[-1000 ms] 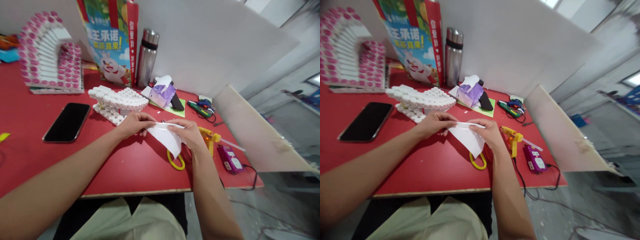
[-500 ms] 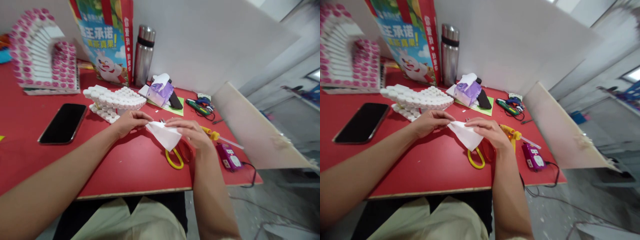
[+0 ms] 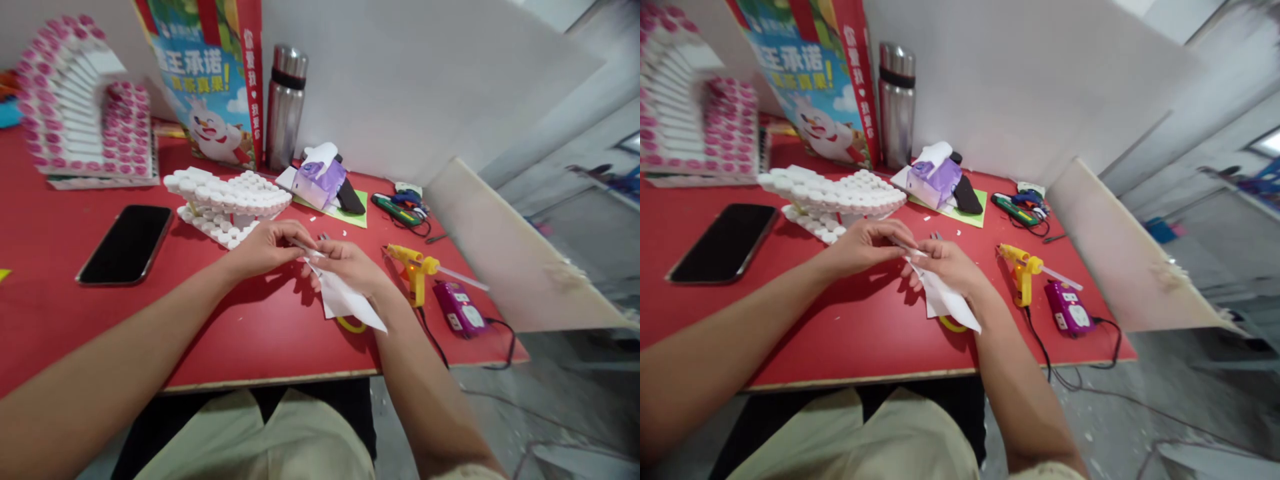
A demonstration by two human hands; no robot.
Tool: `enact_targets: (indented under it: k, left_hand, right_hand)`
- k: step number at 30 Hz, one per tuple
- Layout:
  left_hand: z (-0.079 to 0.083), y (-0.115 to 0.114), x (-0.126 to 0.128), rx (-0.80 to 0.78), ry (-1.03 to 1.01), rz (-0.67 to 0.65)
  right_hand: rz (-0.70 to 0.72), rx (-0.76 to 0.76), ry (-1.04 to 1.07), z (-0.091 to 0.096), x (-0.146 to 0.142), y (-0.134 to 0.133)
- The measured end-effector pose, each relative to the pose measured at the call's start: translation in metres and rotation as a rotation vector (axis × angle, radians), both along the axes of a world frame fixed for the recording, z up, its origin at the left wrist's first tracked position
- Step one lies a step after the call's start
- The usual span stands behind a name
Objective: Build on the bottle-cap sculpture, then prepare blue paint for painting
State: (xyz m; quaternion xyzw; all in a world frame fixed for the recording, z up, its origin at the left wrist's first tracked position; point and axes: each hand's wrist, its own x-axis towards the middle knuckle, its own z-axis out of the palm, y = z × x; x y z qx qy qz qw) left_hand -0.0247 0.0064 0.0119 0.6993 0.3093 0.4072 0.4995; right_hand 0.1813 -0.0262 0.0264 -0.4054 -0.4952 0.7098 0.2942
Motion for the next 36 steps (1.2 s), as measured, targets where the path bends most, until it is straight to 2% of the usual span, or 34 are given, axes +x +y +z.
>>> enact_targets:
  k: [5, 6, 11, 16, 19, 21, 22, 24, 27, 29, 32, 36]
  left_hand:
    - [-0.006, 0.003, 0.001, -0.213, 0.087, 0.078]
    - [-0.006, 0.002, 0.001, -0.204, 0.105, 0.072]
    - [-0.008, 0.003, 0.002, 0.028, 0.097, 0.078]
    - [-0.009, 0.006, -0.001, -0.028, 0.061, 0.075]
    - [-0.007, 0.006, -0.001, 0.048, 0.016, 0.067]
    - [-0.006, 0.005, 0.000, 0.052, -0.013, 0.089]
    - [-0.005, 0.005, 0.001, -0.010, -0.032, 0.099]
    - [-0.005, 0.004, 0.002, -0.230, -0.081, 0.087]
    - [-0.005, 0.002, 0.006, -0.566, -0.106, -0.011]
    - [-0.006, 0.001, 0.008, -0.697, -0.079, -0.063]
    - [-0.006, -0.001, 0.008, -0.788, -0.073, -0.097]
    - [-0.008, -0.001, 0.004, -0.683, -0.006, -0.183]
  right_hand:
    - [-0.076, 0.104, -0.091, -0.008, 0.006, 0.004]
    - [-0.071, 0.116, -0.097, -0.009, 0.007, 0.005]
    - [-0.002, 0.111, -0.116, -0.009, 0.005, 0.004]
    - [-0.071, 0.020, -0.036, -0.009, 0.000, 0.004]
    - [-0.095, -0.050, 0.000, -0.010, -0.003, 0.005]
    - [-0.113, -0.024, -0.011, -0.011, -0.003, 0.006]
    - [-0.133, 0.015, -0.030, -0.011, -0.003, 0.006]
    - [-0.193, 0.164, -0.115, -0.012, -0.003, 0.006]
    - [-0.219, 0.563, -0.383, -0.012, -0.001, 0.005]
    - [-0.159, 0.839, -0.555, -0.012, -0.001, 0.003]
    - [-0.066, 1.048, -0.687, -0.011, -0.002, 0.000]
    - [-0.017, 1.095, -0.779, -0.011, -0.005, -0.002]
